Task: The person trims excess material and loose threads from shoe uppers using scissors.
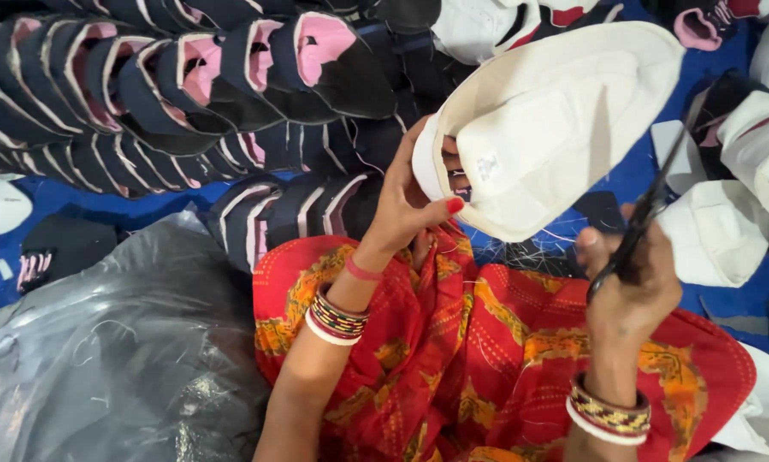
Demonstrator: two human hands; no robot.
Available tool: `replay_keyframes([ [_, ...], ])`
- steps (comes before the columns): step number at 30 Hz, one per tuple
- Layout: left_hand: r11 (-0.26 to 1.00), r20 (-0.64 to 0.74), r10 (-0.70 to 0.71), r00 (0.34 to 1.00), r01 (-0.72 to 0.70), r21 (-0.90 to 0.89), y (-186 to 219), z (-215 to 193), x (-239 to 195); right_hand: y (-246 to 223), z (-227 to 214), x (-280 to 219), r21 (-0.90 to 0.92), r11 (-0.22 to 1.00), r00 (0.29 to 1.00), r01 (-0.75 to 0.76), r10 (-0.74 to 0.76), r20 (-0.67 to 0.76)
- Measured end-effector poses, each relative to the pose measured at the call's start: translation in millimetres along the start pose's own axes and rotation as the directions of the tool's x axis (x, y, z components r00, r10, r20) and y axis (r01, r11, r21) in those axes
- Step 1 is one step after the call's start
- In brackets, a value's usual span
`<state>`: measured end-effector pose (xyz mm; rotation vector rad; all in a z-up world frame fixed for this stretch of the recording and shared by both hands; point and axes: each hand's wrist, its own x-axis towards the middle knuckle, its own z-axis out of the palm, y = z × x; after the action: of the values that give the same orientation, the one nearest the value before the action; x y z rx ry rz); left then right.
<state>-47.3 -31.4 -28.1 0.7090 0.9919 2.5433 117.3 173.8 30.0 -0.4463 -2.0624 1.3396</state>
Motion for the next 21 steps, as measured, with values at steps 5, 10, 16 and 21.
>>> replay_keyframes([
  [5,1.000,0.012,-0.025,1.000,0.025,0.005,6.6,-0.2,-0.5,26.2,-16.3,-24.6,-0.284,0.956,0.996,0.070,-0.054,0.065],
  [10,0.996,0.039,-0.059,0.998,0.056,0.064,8.1,6.0,-1.8,56.9,-32.2,-31.9,-0.173,0.985,0.999,0.028,-0.020,0.049],
  [16,0.965,0.078,-0.155,0.985,0.134,0.227,8.9,25.8,-4.4,-18.2,-4.2,8.7,-0.353,0.789,0.861,0.503,-0.492,0.127],
  [21,0.908,0.195,-0.205,0.959,0.112,0.403,26.0,17.9,-0.9,-35.5,-2.3,51.1,-0.473,0.646,0.799,0.599,-0.517,0.307],
])
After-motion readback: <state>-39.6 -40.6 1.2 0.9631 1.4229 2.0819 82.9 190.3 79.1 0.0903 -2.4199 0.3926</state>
